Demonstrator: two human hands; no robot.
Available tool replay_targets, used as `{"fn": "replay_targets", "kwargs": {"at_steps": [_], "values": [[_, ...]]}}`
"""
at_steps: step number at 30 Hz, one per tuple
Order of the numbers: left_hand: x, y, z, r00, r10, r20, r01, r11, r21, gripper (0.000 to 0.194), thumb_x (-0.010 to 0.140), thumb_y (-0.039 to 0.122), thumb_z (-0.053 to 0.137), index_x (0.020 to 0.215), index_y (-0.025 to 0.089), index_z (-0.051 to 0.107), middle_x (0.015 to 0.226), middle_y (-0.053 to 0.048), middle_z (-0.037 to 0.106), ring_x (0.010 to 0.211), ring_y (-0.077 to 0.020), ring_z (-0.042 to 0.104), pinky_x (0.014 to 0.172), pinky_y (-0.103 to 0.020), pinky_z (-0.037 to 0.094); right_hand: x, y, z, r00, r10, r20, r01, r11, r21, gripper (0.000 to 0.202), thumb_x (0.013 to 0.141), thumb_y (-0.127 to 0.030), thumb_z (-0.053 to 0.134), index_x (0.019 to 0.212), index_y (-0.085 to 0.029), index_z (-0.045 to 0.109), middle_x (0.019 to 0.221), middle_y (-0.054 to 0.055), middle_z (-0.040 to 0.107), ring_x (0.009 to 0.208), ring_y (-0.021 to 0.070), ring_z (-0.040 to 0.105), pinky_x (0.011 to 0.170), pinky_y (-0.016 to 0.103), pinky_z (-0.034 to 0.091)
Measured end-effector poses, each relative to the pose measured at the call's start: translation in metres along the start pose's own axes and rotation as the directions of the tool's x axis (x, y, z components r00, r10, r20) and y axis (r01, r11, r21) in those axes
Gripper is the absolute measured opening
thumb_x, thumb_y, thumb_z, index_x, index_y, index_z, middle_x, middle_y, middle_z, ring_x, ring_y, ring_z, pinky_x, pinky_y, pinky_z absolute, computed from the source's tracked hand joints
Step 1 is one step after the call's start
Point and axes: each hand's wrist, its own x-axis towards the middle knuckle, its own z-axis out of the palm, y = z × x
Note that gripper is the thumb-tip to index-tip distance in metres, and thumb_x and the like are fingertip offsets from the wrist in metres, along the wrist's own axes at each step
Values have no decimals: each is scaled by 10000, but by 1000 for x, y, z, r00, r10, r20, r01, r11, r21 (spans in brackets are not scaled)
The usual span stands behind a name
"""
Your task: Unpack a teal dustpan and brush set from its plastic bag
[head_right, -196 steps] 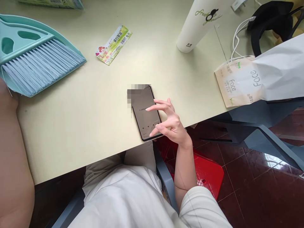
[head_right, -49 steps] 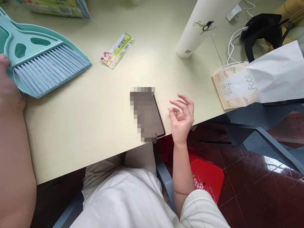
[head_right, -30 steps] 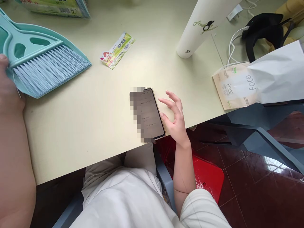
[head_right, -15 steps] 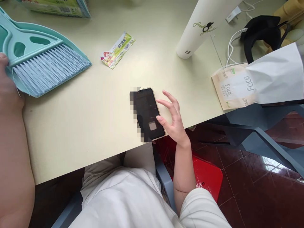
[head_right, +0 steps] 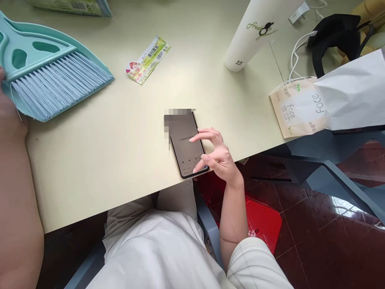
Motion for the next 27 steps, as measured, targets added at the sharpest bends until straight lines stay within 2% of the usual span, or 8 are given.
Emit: {"fn": "replay_targets", "kwargs": {"at_steps": [5, 12, 20, 27], "values": [[0, 0, -1, 1000, 7, -7, -7, 1000, 25, 243, 849, -12, 334, 710, 178, 396, 748, -19, 288, 647, -99, 341, 638, -232, 336, 1, -2, 2, 999, 24, 43, -21, 998, -59, 462, 963, -404, 480, 609, -370, 775, 1203, -36, 651, 1322, 260, 466, 1257, 522, 155], [-1, -2, -3, 999, 12, 31, -13, 999, 36, 210, 869, 6, 349, 748, 168, 407, 776, -24, 289, 681, -92, 348, 666, -228, 352, -1, 6, 2, 992, 22, -128, -20, 1000, 22, 526, 960, -504, 430, 589, -342, 766, 1156, 3, 648, 1290, 290, 497, 1208, 536, 309], [-3, 4, -1, 1000, -15, 5, 15, 997, 77, 229, 880, 2, 333, 739, 177, 373, 791, -25, 267, 694, -85, 338, 670, -215, 371, 2, 2, 6, 985, 115, -130, -129, 987, -99, 402, 941, -528, 467, 794, -367, 805, 1243, 8, 596, 1346, 295, 445, 1217, 544, 305], [-1, -2, -8, 999, -1, 33, -3, 993, 115, 192, 885, 70, 392, 740, 192, 364, 797, -25, 261, 727, -97, 424, 714, -231, 432, 3, 1, 8, 990, 99, -104, -118, 975, -188, 335, 941, -492, 503, 850, -373, 803, 1336, -14, 540, 1399, 307, 379, 1226, 558, 269]]}}
